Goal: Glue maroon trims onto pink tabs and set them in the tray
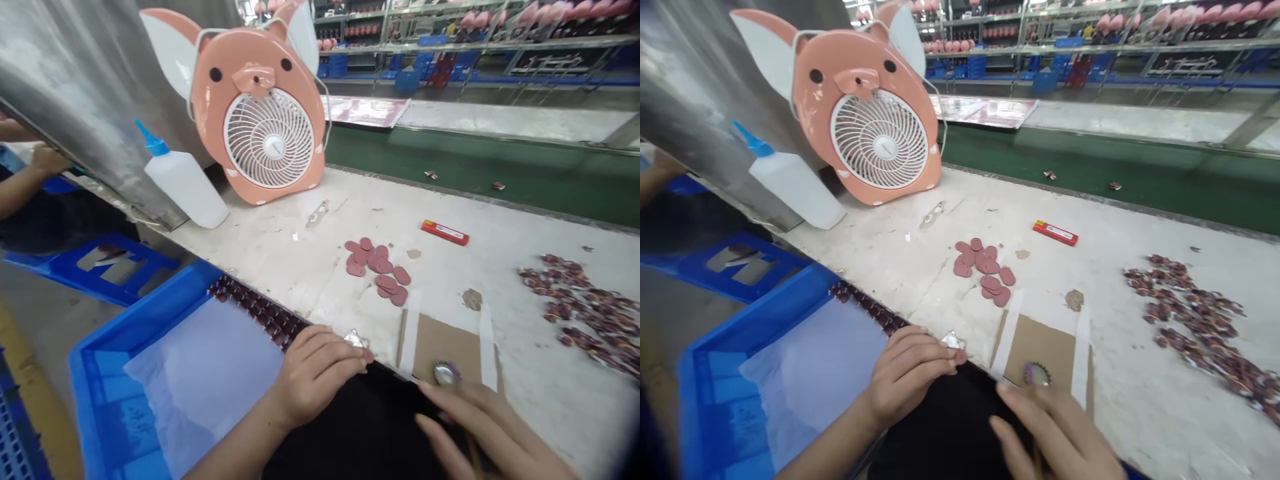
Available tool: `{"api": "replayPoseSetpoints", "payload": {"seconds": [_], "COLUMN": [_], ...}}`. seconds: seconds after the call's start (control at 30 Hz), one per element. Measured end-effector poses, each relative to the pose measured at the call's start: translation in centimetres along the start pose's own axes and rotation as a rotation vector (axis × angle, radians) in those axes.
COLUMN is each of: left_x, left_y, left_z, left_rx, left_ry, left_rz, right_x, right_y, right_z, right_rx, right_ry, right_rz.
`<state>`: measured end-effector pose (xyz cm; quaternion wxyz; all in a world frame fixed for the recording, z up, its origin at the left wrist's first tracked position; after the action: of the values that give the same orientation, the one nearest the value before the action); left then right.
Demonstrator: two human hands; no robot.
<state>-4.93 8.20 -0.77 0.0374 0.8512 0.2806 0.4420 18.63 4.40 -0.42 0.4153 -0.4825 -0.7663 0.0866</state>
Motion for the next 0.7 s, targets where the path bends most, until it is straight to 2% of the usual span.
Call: {"api": "replayPoseSetpoints", "payload": {"seconds": [0.1,0.17,0.2,0.27,0.37,0.43,0.47,0.57,0.7], "left_x": [0.0,0.1,0.1,-0.1,-0.7,-0.8,-0.8,-0.7,-1.0], "left_y": [1.4,2.2,2.5,2.9,3.7,4.7,5.1,5.3,4.6], "left_z": [0.3,0.7,1.0,1.7,3.8,5.3,5.7,5.9,5.4], "left_rx": [-0.109,-0.257,-0.362,-0.553,-0.927,-1.208,-1.314,-1.397,-1.405], "left_ry": [0.148,0.234,0.281,0.365,0.407,0.405,0.417,0.471,0.472], "left_rz": [-0.02,-0.07,-0.142,-0.376,-0.925,-1.258,-1.377,-1.544,-1.615], "right_x": [2.3,3.0,3.1,2.6,1.2,0.6,0.6,1.2,1.4], "right_y": [-3.3,-3.9,-4.0,-3.8,-3.9,-4.1,-4.1,-3.5,-1.6], "right_z": [1.5,1.9,1.9,1.5,1.0,1.0,0.9,-0.1,-2.8], "right_rx": [0.046,0.143,0.174,0.158,-0.06,-0.222,-0.251,-0.139,0.087], "right_ry": [-0.052,-0.076,-0.085,-0.035,0.085,0.092,0.063,-0.006,-0.105], "right_rz": [-0.056,-0.056,-0.055,-0.055,-0.103,-0.158,-0.177,-0.121,0.116]}}
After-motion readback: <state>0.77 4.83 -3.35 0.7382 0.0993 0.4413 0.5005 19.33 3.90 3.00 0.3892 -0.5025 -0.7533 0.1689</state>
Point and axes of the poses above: each hand's wrist, its own x-axis towards the middle knuckle, its own z-axis out of the palm, y = z × x, the point moved 4 cm from there along x, towards the middle knuckle, and after that the axes turned 6 degrees about z, right-handed, at the moved point
